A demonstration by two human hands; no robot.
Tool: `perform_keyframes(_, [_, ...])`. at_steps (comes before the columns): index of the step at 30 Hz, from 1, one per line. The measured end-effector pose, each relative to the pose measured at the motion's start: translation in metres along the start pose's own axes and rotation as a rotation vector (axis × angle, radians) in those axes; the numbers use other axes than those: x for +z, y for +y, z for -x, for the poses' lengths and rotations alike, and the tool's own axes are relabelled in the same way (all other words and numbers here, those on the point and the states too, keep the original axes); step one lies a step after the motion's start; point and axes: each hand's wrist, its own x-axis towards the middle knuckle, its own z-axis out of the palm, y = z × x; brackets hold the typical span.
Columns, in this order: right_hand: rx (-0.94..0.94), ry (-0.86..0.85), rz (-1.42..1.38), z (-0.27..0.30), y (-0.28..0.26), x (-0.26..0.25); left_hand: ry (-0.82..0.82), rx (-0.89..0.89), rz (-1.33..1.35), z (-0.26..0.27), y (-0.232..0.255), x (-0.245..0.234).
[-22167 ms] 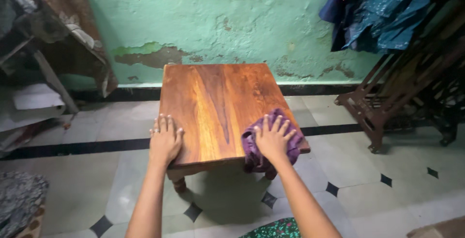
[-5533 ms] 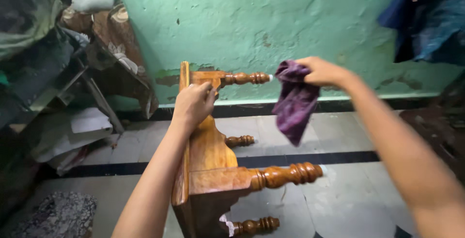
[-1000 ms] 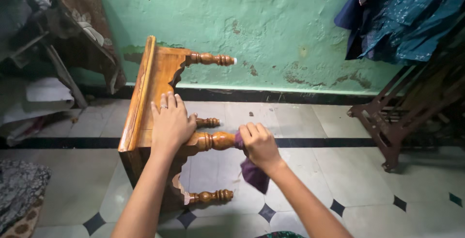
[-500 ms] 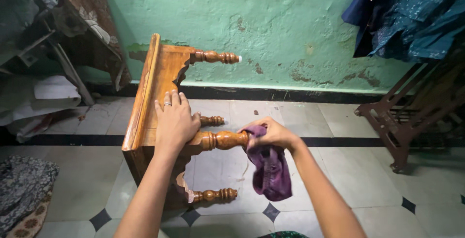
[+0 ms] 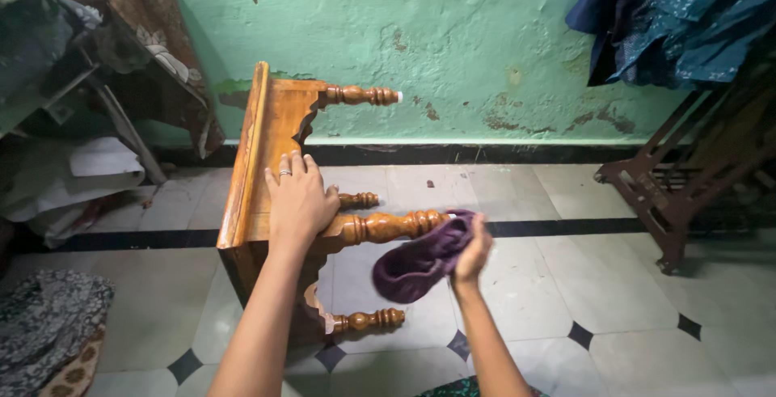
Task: The person cleans a wooden table with a cloth, wiping the top surface and then turning it over to wipe the legs and the underside.
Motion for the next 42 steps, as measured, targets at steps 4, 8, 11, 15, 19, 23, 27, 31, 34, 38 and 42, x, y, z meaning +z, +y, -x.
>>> perform_keyframes(4, [-0.146,0.042,-0.018,0.002,-0.042,-0.032,-0.001,0.005,0.01,-0.002,-0.001,0.001])
perform_keyframes(8, [-0.263,-0.166,0.225,0.015,-0.072,-0.014,0.017,0.011,0.006,-0.001,0.0,0.0])
perform_keyframes(11, [-0.565,-0.338,0.656,0.029,-0.072,0.024,0.015,0.008,0.001,0.001,0.001,0.0])
perform_keyframes(15, [-0.684,-0.266,0.867,0.023,-0.066,0.045,0.032,0.011,-0.005,0.002,0.0,0.004])
perform_keyframes(19, [-0.413,-0.367,0.867,-0.005,-0.052,0.028,0.033,0.01,-0.012,0.0,0.0,0.006])
perform_keyframes(23, [-0.116,-0.471,0.954,-0.046,-0.014,-0.002,0.026,0.004,-0.002,0.0,0.001,0.004])
perform_keyframes(27, [0.52,-0.642,0.809,-0.11,0.027,-0.038,0.006,-0.005,0.105,0.009,0.004,-0.004])
perform_keyframes(31, [0.023,-0.906,1.034,-0.135,-0.009,-0.035,0.271,0.116,0.601,0.026,-0.001,-0.022])
perform_keyframes(34, [-0.229,-0.481,1.283,-0.083,-0.111,-0.007,0.363,0.191,0.447,0.043,-0.011,-0.056])
perform_keyframes(38, [-0.692,-0.355,1.163,0.006,-0.169,0.086,0.319,0.012,0.132,0.05,-0.044,-0.093])
perform_keyframes(42, [-0.758,-0.696,1.15,0.075,-0.127,0.159,0.004,-0.192,0.297,0.025,-0.08,-0.069])
